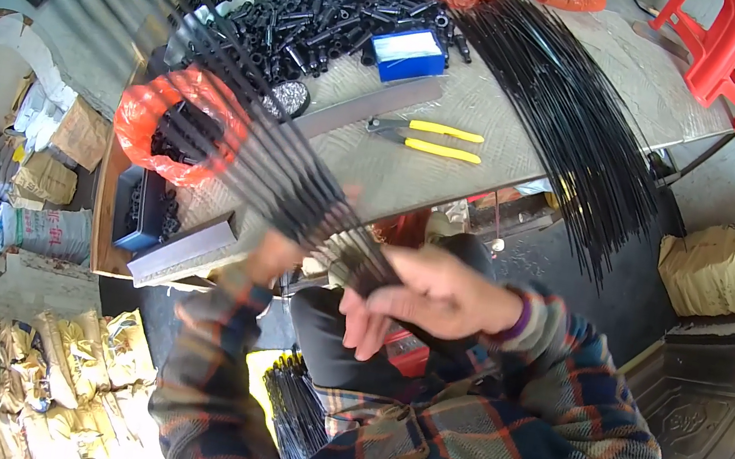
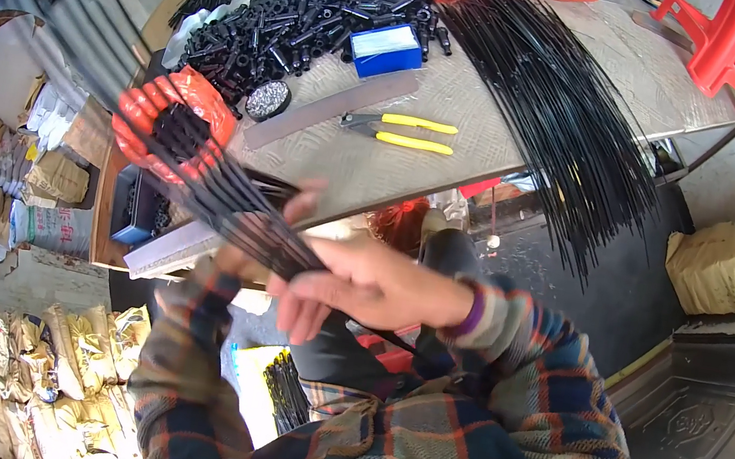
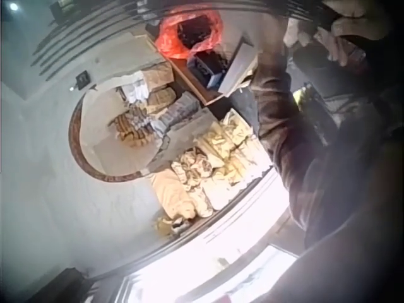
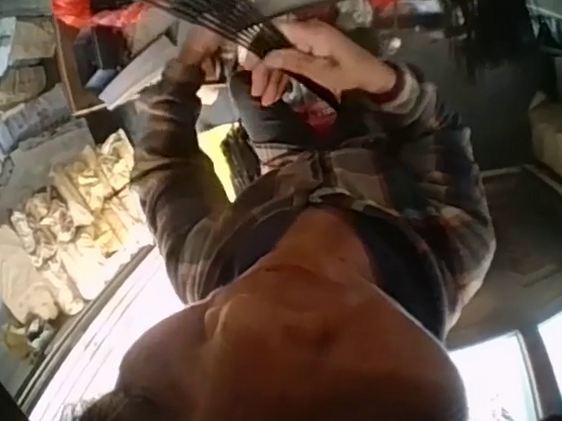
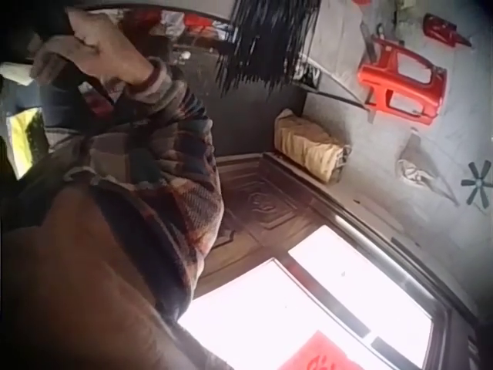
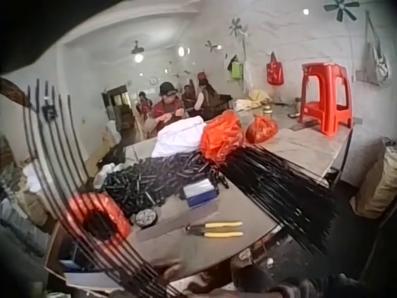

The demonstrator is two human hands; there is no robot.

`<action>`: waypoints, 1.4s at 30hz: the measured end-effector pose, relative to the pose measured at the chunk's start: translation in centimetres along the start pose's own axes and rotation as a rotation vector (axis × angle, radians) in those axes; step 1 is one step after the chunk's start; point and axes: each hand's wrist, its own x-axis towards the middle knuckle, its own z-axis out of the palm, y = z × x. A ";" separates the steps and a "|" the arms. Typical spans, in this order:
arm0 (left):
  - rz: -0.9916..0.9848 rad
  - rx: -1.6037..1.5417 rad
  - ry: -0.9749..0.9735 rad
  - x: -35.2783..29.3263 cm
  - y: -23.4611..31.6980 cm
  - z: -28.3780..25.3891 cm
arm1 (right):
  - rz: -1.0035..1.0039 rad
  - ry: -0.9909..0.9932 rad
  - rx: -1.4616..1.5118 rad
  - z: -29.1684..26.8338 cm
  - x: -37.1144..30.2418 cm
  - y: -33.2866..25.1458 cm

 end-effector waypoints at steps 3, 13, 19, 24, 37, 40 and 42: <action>0.738 1.244 -0.005 9.4 8.4 -4.8 | -0.063 0.074 -0.119 -0.2 0.4 5.2; 0.450 1.396 -0.182 1.4 8.6 -2.7 | 0.081 0.213 -0.202 -7.3 1.0 16.4; 0.459 1.625 -0.166 -0.3 3.9 1.5 | 0.159 0.139 -0.281 -9.1 0.6 20.7; 0.515 1.674 -0.006 0.8 3.1 2.2 | 0.117 0.159 -1.489 -8.5 -0.3 13.8; 0.632 1.596 -0.006 1.5 2.5 2.2 | 0.388 0.838 -1.982 -28.2 6.1 1.5; 0.624 1.709 0.065 1.0 3.0 2.5 | 0.158 0.660 -2.164 -28.8 6.1 2.3; 0.631 1.883 0.078 1.1 2.6 2.0 | 0.148 0.550 -2.233 -28.6 5.6 1.3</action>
